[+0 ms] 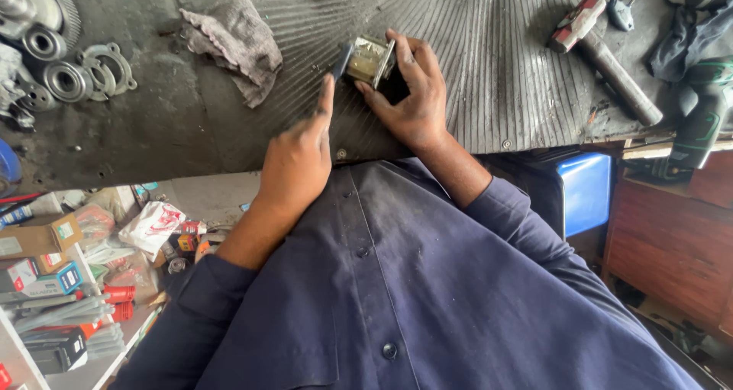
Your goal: The person cleans a small mechanical part by first scrubbing it with a toothbrush, then wiping it with a cloth. The person rotates the part to clean different sides and finishes by placing it on the workbench.
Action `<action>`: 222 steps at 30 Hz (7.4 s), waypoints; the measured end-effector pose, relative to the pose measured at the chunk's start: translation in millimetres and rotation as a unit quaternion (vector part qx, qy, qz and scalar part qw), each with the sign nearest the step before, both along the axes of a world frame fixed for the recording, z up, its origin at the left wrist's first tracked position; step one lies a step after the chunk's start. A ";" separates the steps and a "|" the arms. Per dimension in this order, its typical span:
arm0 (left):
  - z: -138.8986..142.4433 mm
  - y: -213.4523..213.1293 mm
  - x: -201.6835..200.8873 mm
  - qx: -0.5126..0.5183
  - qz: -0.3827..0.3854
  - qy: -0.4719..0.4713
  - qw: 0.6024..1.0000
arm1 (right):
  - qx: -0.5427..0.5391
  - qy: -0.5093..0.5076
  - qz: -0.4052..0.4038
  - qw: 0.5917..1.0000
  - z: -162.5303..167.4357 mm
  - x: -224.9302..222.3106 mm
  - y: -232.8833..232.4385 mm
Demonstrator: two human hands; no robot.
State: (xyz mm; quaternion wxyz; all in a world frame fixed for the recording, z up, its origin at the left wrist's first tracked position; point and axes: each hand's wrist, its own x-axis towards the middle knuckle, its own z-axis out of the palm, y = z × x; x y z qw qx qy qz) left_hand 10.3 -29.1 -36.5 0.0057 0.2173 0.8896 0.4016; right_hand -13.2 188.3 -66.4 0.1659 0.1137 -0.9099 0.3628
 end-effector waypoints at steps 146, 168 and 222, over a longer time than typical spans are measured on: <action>26.7 -116.9 -100.2 0.499 0.219 -0.364 0.755 | 0.098 -0.064 -0.024 0.993 5.0 19.9 19.8; 48.5 19.0 -0.2 -0.206 -0.078 -0.033 0.975 | 0.087 -0.039 -0.032 0.995 5.0 21.0 22.0; 14.4 -40.2 -25.0 -0.052 -0.038 -0.207 0.976 | 0.121 -0.014 -0.066 0.990 21.2 26.3 -33.8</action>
